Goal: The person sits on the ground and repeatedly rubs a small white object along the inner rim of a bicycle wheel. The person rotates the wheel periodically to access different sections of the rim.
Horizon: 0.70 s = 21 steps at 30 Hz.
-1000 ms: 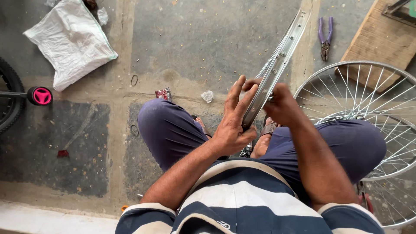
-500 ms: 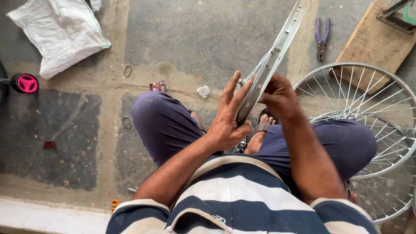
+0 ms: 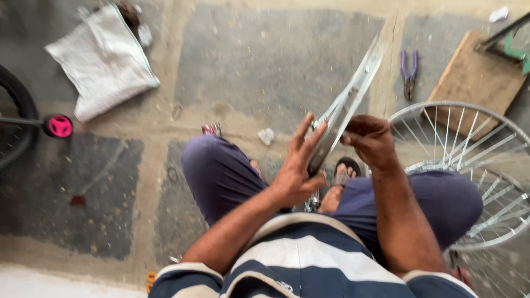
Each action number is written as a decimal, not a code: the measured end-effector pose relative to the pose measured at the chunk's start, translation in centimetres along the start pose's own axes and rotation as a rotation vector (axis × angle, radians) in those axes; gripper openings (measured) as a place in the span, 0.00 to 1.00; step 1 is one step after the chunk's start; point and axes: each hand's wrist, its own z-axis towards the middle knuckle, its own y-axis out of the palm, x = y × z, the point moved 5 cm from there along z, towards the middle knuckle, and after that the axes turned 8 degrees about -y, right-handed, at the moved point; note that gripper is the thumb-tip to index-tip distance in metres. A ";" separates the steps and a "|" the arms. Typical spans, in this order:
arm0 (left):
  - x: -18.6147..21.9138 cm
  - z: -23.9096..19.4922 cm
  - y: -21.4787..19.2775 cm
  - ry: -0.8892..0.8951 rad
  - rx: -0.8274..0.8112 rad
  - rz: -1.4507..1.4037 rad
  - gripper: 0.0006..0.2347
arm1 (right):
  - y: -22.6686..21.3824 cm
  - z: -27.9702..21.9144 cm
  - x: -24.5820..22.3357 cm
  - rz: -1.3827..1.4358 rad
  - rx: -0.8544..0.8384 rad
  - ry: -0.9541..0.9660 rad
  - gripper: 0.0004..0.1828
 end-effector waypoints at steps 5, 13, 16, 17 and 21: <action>-0.5 -0.1 0.8 -0.054 -0.040 -0.021 0.43 | 2.4 0.1 0.4 0.085 -0.190 0.165 0.21; 0.0 -0.3 0.7 0.007 0.004 0.055 0.44 | 5.3 0.5 -1.6 -0.737 -0.078 -0.085 0.18; 0.2 -0.4 1.0 0.049 -0.001 0.085 0.45 | 4.3 0.0 0.3 -0.746 -0.116 0.056 0.19; 0.2 -0.5 1.0 0.054 0.002 0.079 0.45 | 4.0 -0.3 0.8 -0.870 -0.060 0.052 0.20; -0.5 -0.4 0.8 0.076 0.021 0.089 0.45 | 4.6 -0.8 1.8 -0.975 0.118 -0.378 0.22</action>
